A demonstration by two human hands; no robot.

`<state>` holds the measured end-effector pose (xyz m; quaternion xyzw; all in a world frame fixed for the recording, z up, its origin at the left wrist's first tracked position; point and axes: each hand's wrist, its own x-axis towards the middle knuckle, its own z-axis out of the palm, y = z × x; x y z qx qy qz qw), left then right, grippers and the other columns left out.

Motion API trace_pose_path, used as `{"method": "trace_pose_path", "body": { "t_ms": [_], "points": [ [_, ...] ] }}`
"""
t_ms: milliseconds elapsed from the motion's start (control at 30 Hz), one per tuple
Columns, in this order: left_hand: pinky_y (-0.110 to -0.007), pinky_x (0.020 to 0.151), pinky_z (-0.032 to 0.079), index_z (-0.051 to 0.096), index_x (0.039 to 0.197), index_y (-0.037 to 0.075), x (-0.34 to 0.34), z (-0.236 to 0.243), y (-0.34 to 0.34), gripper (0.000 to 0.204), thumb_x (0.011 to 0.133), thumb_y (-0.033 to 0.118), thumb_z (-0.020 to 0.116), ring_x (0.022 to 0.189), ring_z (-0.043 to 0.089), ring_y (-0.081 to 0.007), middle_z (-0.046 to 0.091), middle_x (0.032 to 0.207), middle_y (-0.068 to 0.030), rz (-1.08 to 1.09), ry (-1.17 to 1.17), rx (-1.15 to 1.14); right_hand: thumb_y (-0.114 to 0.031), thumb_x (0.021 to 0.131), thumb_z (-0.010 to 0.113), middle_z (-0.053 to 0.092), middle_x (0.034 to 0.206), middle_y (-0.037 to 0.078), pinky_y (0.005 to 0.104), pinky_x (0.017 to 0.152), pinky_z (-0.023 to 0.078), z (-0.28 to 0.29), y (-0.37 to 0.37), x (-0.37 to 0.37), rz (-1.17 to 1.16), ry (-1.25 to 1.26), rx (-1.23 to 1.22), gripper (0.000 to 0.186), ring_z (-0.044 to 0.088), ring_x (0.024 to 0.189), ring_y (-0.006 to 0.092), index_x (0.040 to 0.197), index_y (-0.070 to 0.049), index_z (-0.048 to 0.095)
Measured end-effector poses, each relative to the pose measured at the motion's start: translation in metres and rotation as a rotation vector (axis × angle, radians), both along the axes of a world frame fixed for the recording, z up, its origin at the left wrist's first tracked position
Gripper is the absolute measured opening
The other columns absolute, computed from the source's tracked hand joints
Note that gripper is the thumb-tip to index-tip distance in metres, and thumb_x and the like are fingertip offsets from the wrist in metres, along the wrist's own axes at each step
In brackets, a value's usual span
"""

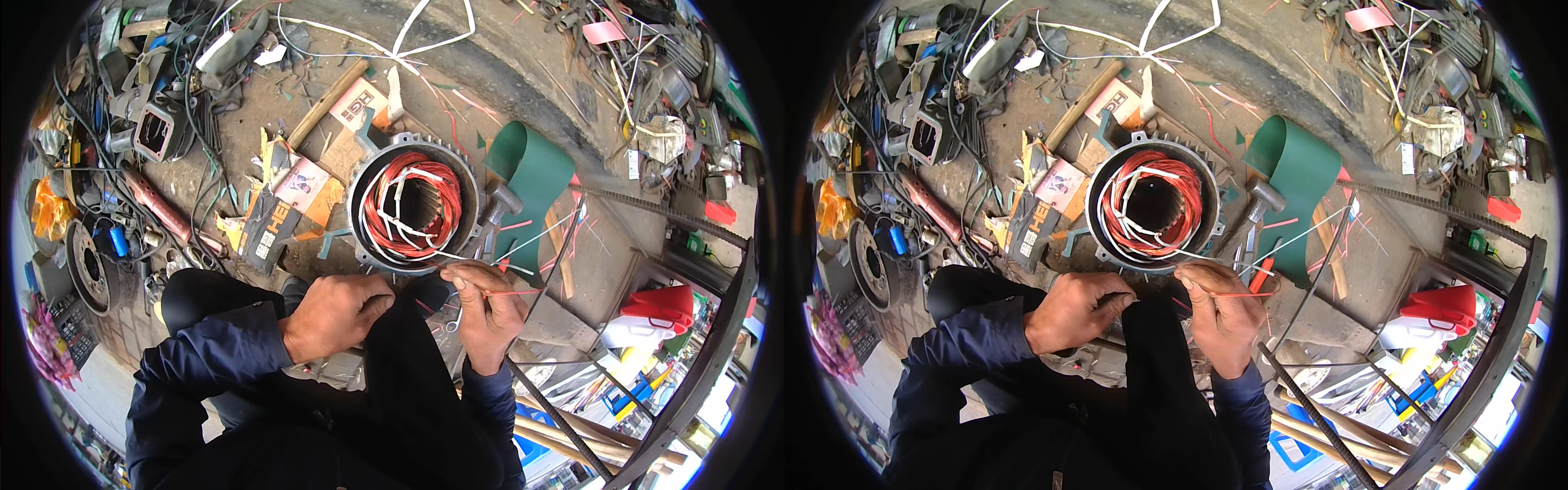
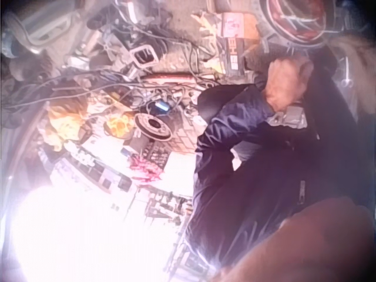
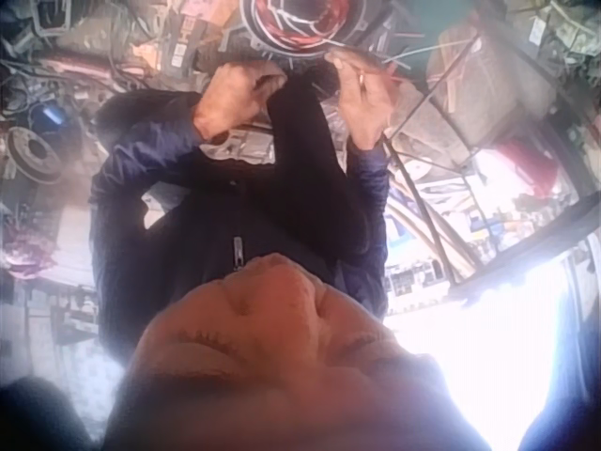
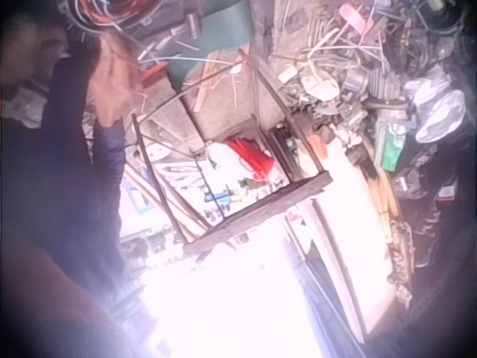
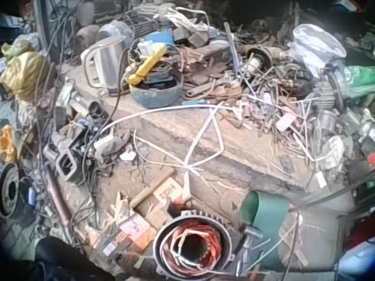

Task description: The person sits on a low stool and repeatedly strips the ends of white and red wires, then winds them into a cylindrical container. The person uses a pair of scissors to cut the wires and continues the process throughout the clip.

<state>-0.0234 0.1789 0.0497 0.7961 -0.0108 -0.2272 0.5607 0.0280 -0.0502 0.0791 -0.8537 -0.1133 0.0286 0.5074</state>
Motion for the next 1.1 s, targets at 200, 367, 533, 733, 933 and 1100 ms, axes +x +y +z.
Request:
{"method": "trace_pose_path", "body": {
  "t_ms": [200,367,533,733,933,1100],
  "points": [
    [-0.037,0.070,0.060,0.076,0.103,0.000,0.012,0.005,0.006,0.010,0.099,0.010,0.076,0.079,0.078,-0.0310,0.077,0.089,-0.0157,0.062,-0.029,0.003,0.007,0.097,0.073,0.080,0.103,0.017,0.0339,0.085,0.062,-0.012,0.002,-0.012,-0.006,0.048,0.064,0.012,0.078,0.093,0.0251,0.108,0.003,0.074],
    [-0.042,0.070,0.060,0.075,0.106,0.002,0.017,0.009,0.007,0.013,0.097,0.012,0.076,0.082,0.075,-0.0389,0.074,0.090,-0.0188,0.151,-0.051,-0.039,0.004,0.099,0.074,0.079,0.102,0.015,0.0311,0.082,0.062,-0.028,0.000,-0.016,0.008,0.076,0.010,0.009,0.077,0.089,0.0206,0.108,0.003,0.074],
    [-0.033,0.072,0.060,0.077,0.107,-0.002,0.028,0.017,0.009,0.012,0.102,0.009,0.075,0.078,0.076,-0.0208,0.077,0.091,-0.0120,0.156,-0.003,-0.033,-0.004,0.101,0.076,0.078,0.098,0.008,0.0257,0.068,0.056,-0.041,0.006,-0.007,-0.057,0.212,0.041,0.012,0.066,0.073,0.0091,0.111,0.003,0.076],
    [-0.036,0.076,0.061,0.078,0.110,0.000,0.050,0.020,-0.009,0.014,0.097,0.005,0.077,0.086,0.078,-0.0291,0.078,0.097,-0.0143,0.115,-0.343,-0.098,0.000,0.096,0.069,0.078,0.095,0.017,0.0405,0.075,0.060,-0.030,0.013,0.004,0.027,0.106,-0.097,0.007,0.078,0.086,0.0366,0.102,0.000,0.073],
    [-0.037,0.078,0.061,0.079,0.117,0.005,0.060,0.026,-0.029,0.026,0.091,0.003,0.078,0.087,0.077,-0.0281,0.076,0.098,-0.0108,-0.020,-0.537,-0.010,-0.008,0.088,0.072,0.072,0.084,0.028,0.0562,0.072,0.058,-0.034,0.011,0.010,0.053,-0.014,-0.260,0.014,0.072,0.082,0.0483,0.096,0.003,0.073],
    [-0.034,0.076,0.060,0.079,0.106,0.003,0.064,0.026,-0.037,0.013,0.093,0.004,0.078,0.084,0.077,-0.0258,0.076,0.095,-0.0106,0.025,-0.642,0.096,-0.014,0.090,0.075,0.071,0.086,0.029,0.0541,0.073,0.057,-0.029,0.016,0.010,0.059,0.036,-0.297,0.020,0.070,0.085,0.0501,0.104,0.001,0.075]
  ]
}}
